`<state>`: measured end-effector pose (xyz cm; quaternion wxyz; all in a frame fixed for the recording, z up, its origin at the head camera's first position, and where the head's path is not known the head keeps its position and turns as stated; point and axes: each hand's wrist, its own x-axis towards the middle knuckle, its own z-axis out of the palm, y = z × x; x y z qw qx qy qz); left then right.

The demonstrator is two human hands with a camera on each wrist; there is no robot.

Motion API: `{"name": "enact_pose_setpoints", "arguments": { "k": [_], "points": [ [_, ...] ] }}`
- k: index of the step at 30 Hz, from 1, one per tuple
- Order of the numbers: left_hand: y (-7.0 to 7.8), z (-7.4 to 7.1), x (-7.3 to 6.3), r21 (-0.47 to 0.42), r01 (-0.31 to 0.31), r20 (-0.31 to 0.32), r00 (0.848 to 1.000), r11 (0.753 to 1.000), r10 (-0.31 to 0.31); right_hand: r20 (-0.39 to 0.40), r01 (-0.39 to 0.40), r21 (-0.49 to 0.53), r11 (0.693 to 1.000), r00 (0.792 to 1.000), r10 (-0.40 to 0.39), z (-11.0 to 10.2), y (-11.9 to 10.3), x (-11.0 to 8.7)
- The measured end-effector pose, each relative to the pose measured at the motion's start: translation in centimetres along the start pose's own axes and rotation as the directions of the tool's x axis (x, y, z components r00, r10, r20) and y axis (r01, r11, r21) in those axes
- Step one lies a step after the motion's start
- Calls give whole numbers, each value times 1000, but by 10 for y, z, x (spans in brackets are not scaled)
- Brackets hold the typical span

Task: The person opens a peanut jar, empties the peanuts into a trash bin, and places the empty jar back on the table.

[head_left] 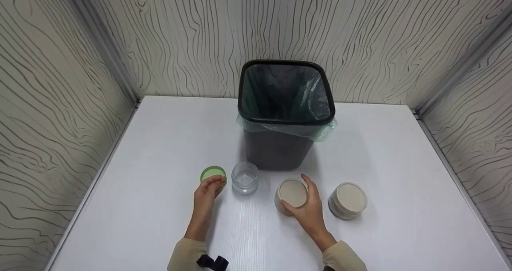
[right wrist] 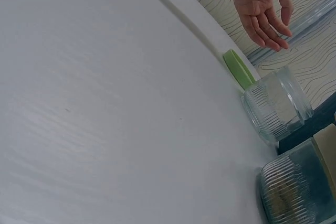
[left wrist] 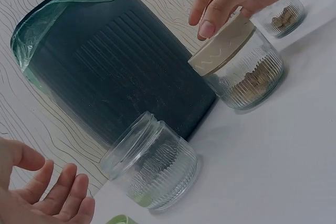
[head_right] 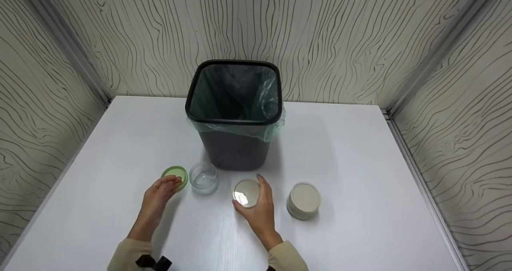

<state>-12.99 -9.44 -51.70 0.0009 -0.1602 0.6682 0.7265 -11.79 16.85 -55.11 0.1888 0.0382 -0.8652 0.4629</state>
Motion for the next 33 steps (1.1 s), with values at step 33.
{"name": "enact_pose_setpoints", "arguments": {
  "k": [33],
  "points": [
    [1,16,-4,39,-98,18,995,994,97,76,-264,94,960,963,257,16,26,-17]
  ]
}}
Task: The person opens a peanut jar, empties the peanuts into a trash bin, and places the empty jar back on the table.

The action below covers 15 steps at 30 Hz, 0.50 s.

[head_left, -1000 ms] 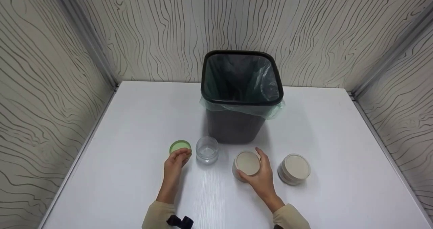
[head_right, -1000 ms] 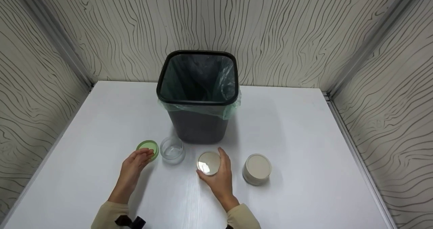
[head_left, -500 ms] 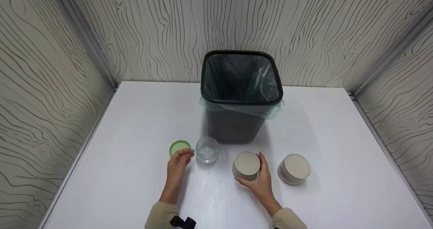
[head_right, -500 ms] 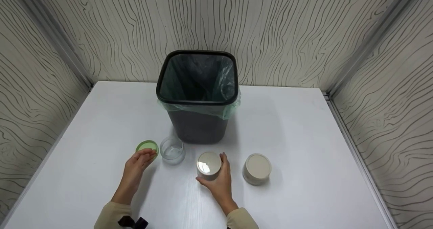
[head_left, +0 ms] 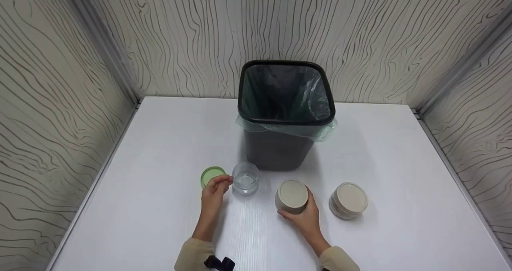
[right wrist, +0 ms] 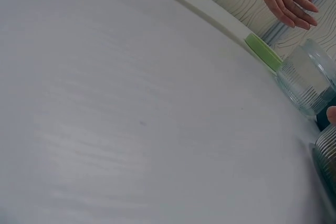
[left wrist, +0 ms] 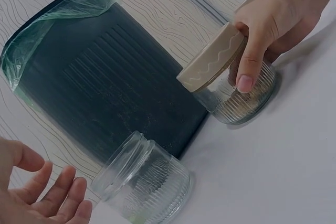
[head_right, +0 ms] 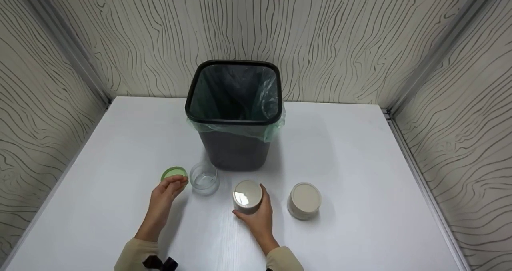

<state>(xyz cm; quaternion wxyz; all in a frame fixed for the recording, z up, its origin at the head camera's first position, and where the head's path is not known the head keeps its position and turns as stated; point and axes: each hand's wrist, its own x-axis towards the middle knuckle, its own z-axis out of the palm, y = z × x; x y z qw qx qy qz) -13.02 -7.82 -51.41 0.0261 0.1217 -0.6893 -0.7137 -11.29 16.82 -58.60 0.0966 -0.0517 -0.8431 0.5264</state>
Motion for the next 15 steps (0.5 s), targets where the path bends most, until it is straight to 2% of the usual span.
{"name": "enact_pose_setpoints", "arguments": {
  "k": [15],
  "points": [
    [1,4,-2,15,5,-15,1000,1000,-5,-42,-1,-19,1000,999,0,0,-2,-1]
  ]
}}
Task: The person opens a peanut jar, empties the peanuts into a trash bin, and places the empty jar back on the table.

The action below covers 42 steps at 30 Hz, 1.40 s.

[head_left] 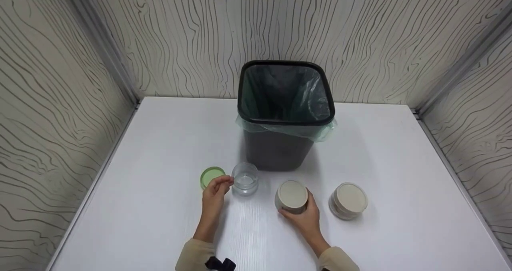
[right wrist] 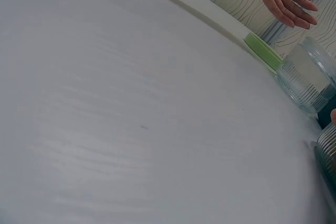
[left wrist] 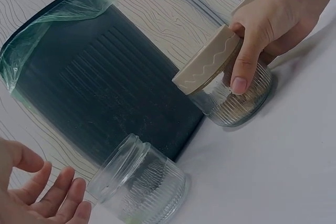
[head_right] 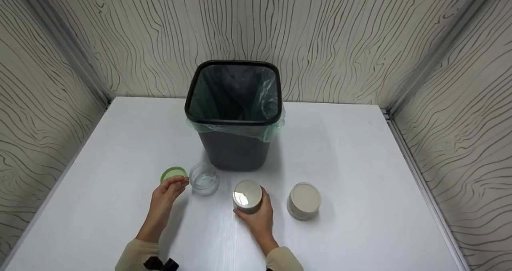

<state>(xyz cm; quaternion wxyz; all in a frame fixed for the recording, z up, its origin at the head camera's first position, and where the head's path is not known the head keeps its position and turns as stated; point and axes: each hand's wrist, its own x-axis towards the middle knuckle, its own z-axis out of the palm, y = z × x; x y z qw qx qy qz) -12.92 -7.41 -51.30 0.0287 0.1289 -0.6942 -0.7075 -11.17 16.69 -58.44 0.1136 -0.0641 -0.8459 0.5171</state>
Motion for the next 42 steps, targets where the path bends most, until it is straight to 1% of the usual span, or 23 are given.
{"name": "enact_pose_setpoints", "arguments": {
  "k": [9,13,16,20,23,29,35,42],
  "points": [
    [-2,2,0,18,-19,-11,1000,1000,20,-11,-19,-2,1000,1000,19,0,-2,0],
    [-2,3,0,12,-24,-14,1000,1000,24,-2,-24,3,1000,1000,24,0,-3,0],
    [-4,4,1,3,-33,3,999,999,33,11,-30,6,1000,999,30,-1,-4,0],
    [-4,4,1,7,-47,41,998,999,47,32,-21,25,999,999,21,-2,-6,2],
    [-4,5,1,15,-46,50,998,999,45,41,-13,36,999,999,11,-3,-8,3],
    [-3,7,2,7,-41,28,999,999,41,28,-6,27,1000,1000,5,-5,-12,7],
    [-2,9,2,-24,-75,15,997,997,76,25,37,9,999,999,-37,-6,-16,7],
    [-1,13,4,-83,-126,22,992,989,128,19,65,9,998,998,-66,-7,-21,8]
  ]
}}
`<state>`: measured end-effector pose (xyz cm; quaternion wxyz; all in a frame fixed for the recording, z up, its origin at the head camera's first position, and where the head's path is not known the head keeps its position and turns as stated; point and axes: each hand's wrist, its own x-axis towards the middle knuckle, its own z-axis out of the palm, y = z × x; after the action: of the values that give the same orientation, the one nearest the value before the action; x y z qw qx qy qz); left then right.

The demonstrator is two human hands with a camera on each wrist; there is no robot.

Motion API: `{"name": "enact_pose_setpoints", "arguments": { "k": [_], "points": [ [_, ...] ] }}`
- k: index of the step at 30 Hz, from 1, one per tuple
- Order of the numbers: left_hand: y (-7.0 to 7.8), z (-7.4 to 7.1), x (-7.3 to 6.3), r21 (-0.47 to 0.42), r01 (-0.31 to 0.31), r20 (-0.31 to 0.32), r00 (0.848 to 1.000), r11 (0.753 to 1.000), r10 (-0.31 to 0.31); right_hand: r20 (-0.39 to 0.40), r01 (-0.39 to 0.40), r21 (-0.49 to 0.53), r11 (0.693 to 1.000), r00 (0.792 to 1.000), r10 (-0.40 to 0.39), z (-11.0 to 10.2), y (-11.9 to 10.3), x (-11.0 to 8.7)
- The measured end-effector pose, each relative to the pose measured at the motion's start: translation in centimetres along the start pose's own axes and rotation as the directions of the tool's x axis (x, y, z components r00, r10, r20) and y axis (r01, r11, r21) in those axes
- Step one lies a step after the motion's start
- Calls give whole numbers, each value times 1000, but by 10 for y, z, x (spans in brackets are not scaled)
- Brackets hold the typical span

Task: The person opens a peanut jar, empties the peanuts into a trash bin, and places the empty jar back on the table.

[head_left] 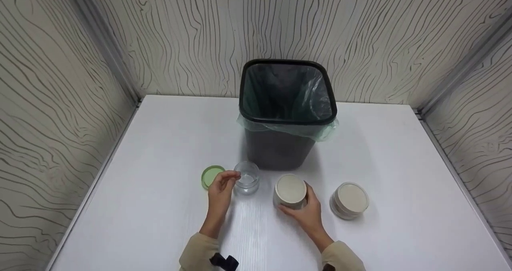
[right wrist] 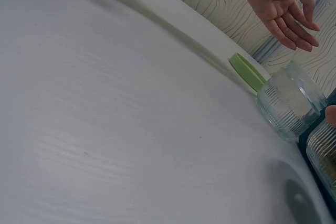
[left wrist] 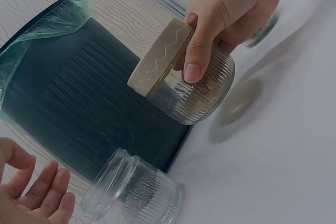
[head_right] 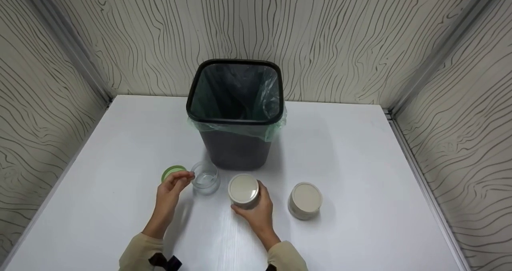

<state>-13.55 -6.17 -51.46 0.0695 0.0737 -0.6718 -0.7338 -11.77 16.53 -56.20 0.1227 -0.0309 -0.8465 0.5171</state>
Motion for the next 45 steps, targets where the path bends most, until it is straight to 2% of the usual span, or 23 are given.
{"name": "enact_pose_setpoints", "arguments": {
  "k": [5,9,14,21,27,32,35,40,45],
  "points": [
    [2,4,1,-1,-47,17,999,999,47,27,3,10,1000,1000,-3,-3,-2,2],
    [3,6,-2,29,-78,64,995,997,76,63,-2,34,999,998,-1,-5,-4,2],
    [0,10,-6,97,-144,135,982,985,130,88,4,60,998,996,-9,-6,-5,1],
    [-6,15,-11,164,-256,251,945,953,210,103,39,38,999,994,-43,-5,-7,-1],
    [-3,18,-16,172,-336,290,915,926,279,109,51,20,998,993,-53,-3,-6,-2],
    [-6,19,-16,170,-341,297,912,924,282,114,55,7,998,992,-56,-3,-6,-2],
    [-6,20,-16,186,-348,315,907,919,279,112,90,3,996,990,-90,-4,-6,-3],
    [-7,21,-18,234,-417,368,874,878,317,101,175,26,984,979,-177,-3,-6,-6],
    [-9,23,-22,264,-444,445,843,856,300,97,226,21,974,969,-227,-2,-5,-9]
  ]
}}
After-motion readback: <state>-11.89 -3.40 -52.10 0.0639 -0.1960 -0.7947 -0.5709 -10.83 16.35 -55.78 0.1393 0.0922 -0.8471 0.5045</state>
